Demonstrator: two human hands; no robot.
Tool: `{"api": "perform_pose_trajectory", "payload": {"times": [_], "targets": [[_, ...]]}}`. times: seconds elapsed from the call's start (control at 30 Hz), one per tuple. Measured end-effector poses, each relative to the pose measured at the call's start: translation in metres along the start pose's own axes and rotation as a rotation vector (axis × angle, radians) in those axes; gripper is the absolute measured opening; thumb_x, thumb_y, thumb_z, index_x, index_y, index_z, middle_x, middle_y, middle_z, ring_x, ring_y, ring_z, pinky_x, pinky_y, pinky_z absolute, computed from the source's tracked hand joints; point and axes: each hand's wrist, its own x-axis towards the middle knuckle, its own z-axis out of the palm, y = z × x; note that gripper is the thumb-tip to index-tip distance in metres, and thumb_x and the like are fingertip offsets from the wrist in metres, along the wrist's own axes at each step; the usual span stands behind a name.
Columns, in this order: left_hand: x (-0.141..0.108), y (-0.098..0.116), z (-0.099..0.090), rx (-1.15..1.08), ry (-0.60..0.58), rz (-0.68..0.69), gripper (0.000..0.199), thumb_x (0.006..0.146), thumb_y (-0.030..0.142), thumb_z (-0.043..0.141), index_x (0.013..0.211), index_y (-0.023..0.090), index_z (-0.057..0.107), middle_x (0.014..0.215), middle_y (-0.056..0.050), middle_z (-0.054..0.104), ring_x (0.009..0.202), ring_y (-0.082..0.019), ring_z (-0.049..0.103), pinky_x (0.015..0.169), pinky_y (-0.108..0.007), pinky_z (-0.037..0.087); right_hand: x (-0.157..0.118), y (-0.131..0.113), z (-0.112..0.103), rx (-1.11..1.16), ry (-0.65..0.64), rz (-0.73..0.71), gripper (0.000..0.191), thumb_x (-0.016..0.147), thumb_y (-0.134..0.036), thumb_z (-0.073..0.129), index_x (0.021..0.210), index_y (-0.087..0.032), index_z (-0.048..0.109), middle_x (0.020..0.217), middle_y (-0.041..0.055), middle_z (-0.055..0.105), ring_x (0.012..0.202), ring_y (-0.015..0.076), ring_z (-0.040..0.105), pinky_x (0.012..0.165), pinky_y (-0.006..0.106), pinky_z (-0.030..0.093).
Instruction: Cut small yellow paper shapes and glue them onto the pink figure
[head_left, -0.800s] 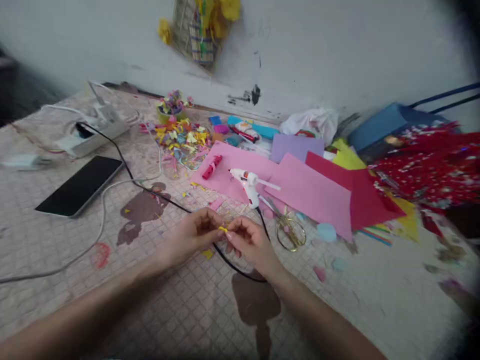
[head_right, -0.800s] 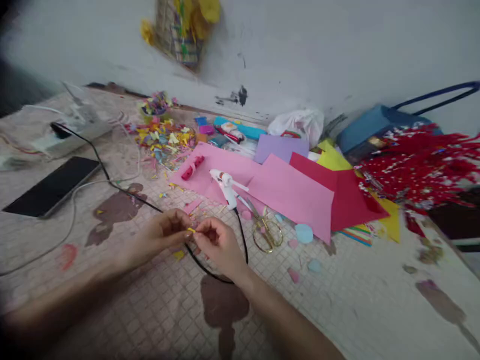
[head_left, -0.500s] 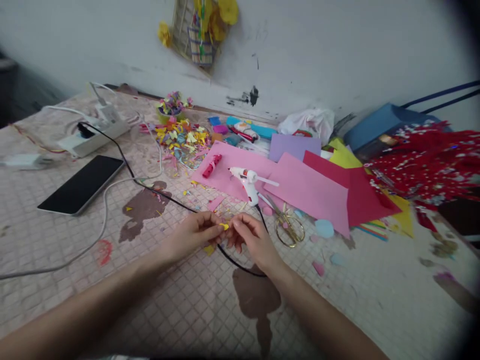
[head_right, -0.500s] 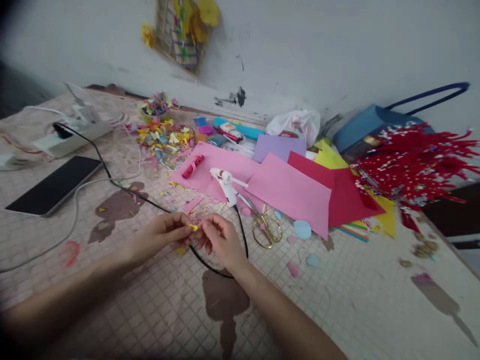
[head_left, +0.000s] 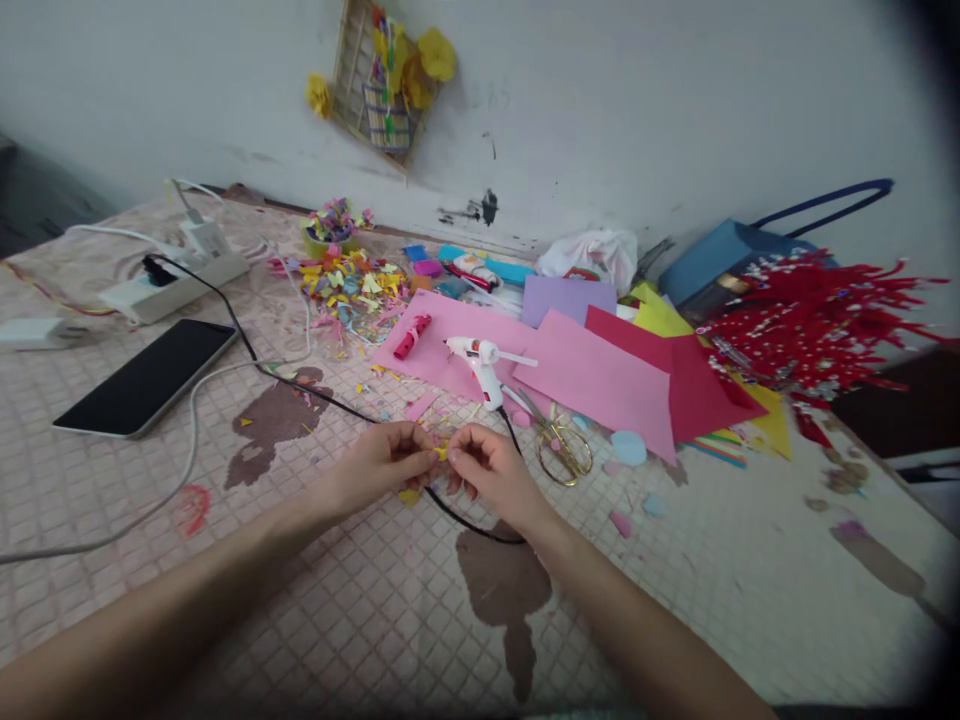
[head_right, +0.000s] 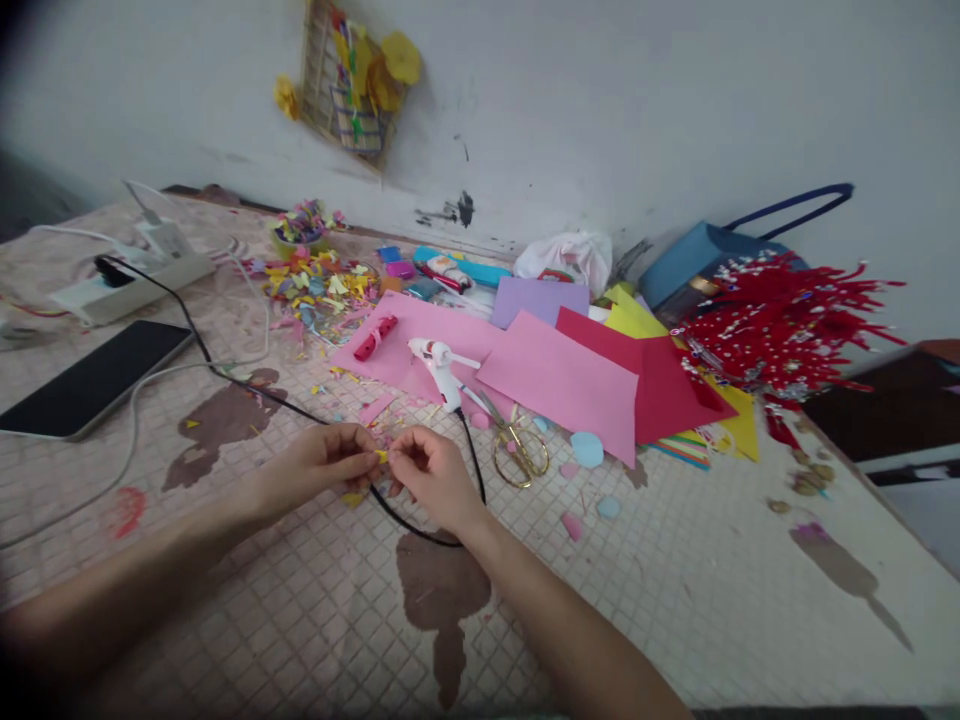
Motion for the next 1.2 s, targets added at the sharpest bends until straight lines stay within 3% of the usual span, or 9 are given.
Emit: {"api": "perform_pose_trajectory", "payload": {"times": [0.13, 0.27, 0.37, 0.5, 0.8, 0.87, 0.97, 1.1, 1.2], "targets": [[0.005, 0.002, -0.001, -0.067, 0.005, -0.025, 0.022, 0.073, 0.032, 0.066, 0.071, 0.013, 0.056, 0.061, 0.001, 0.061, 0.052, -0.008, 0.053, 0.049, -0.019, 0.039, -0.001, -0.009, -0.019, -0.225, 0.009, -0.074, 0.014, 0.084, -0.03, 0.047, 0.077, -0.019, 0.052, 0.061, -0.0042, 0.052, 0.048, 0.0089, 0.053, 0.045, 0.019, 0.039], [0.015, 0.003, -0.002, -0.236, 0.059, 0.011, 0.02, 0.071, 0.028, 0.069, 0.07, 0.013, 0.056, 0.066, 0.0, 0.064, 0.054, -0.007, 0.055, 0.055, -0.019, 0.044, -0.006, -0.014, -0.067, -0.739, 0.285, -0.114, 0.017, 0.083, -0.034, 0.05, 0.074, -0.02, 0.053, 0.064, -0.002, 0.057, 0.053, 0.012, 0.053, 0.052, 0.023, 0.038], [0.022, 0.005, -0.002, -0.278, 0.078, 0.028, 0.019, 0.072, 0.027, 0.069, 0.071, 0.013, 0.056, 0.067, -0.001, 0.065, 0.055, -0.007, 0.057, 0.056, -0.019, 0.044, -0.015, -0.008, -0.106, -1.024, 0.37, 0.012, 0.018, 0.073, -0.035, 0.061, 0.072, -0.02, 0.051, 0.066, -0.0013, 0.059, 0.06, 0.0155, 0.055, 0.053, 0.024, 0.035], [0.023, 0.007, 0.0, -0.306, 0.076, 0.039, 0.019, 0.072, 0.028, 0.068, 0.072, 0.013, 0.056, 0.068, -0.001, 0.065, 0.057, -0.008, 0.058, 0.056, -0.02, 0.045, -0.022, 0.005, -0.132, -1.095, 0.337, 0.106, 0.023, 0.069, -0.038, 0.063, 0.074, -0.021, 0.048, 0.07, -0.0009, 0.06, 0.062, 0.0161, 0.055, 0.052, 0.023, 0.034], [0.009, 0.005, 0.002, -0.311, 0.108, 0.029, 0.022, 0.073, 0.031, 0.067, 0.073, 0.013, 0.055, 0.074, -0.003, 0.067, 0.063, -0.011, 0.06, 0.062, -0.024, 0.047, -0.029, -0.004, -0.128, -1.295, 0.318, 0.224, 0.021, 0.076, -0.036, 0.051, 0.064, -0.02, 0.046, 0.06, 0.0004, 0.057, 0.055, 0.0162, 0.051, 0.048, 0.025, 0.024], [0.008, 0.004, 0.001, -0.306, 0.107, 0.048, 0.021, 0.074, 0.031, 0.066, 0.073, 0.014, 0.054, 0.075, -0.003, 0.067, 0.064, -0.011, 0.06, 0.064, -0.025, 0.047, -0.034, -0.008, -0.134, -1.214, 0.276, 0.224, 0.017, 0.077, -0.035, 0.052, 0.069, -0.02, 0.047, 0.06, -0.0003, 0.056, 0.055, 0.016, 0.051, 0.05, 0.025, 0.028], [0.006, 0.004, 0.001, -0.307, 0.119, 0.079, 0.02, 0.075, 0.031, 0.065, 0.073, 0.014, 0.054, 0.074, -0.002, 0.067, 0.063, -0.01, 0.06, 0.063, -0.024, 0.047, -0.04, -0.012, -0.137, -0.919, 0.149, 0.175, 0.013, 0.079, -0.033, 0.051, 0.082, -0.021, 0.049, 0.063, -0.0013, 0.055, 0.056, 0.0156, 0.05, 0.049, 0.025, 0.033], [0.002, 0.007, 0.003, -0.294, 0.129, 0.095, 0.02, 0.076, 0.032, 0.064, 0.073, 0.015, 0.054, 0.074, -0.002, 0.066, 0.065, -0.011, 0.06, 0.065, -0.026, 0.047, -0.039, -0.018, -0.107, -0.617, 0.04, 0.029, 0.017, 0.077, -0.025, 0.057, 0.092, -0.022, 0.05, 0.078, 0.0008, 0.055, 0.069, 0.0157, 0.052, 0.059, 0.026, 0.041], [-0.001, 0.009, 0.006, -0.308, 0.141, 0.106, 0.02, 0.077, 0.032, 0.064, 0.073, 0.015, 0.055, 0.074, -0.001, 0.066, 0.067, -0.011, 0.06, 0.068, -0.026, 0.047, -0.037, -0.021, -0.072, -0.517, -0.044, -0.022, 0.017, 0.078, -0.027, 0.059, 0.091, -0.021, 0.049, 0.073, -0.0018, 0.049, 0.063, 0.0133, 0.046, 0.057, 0.024, 0.038]]}}
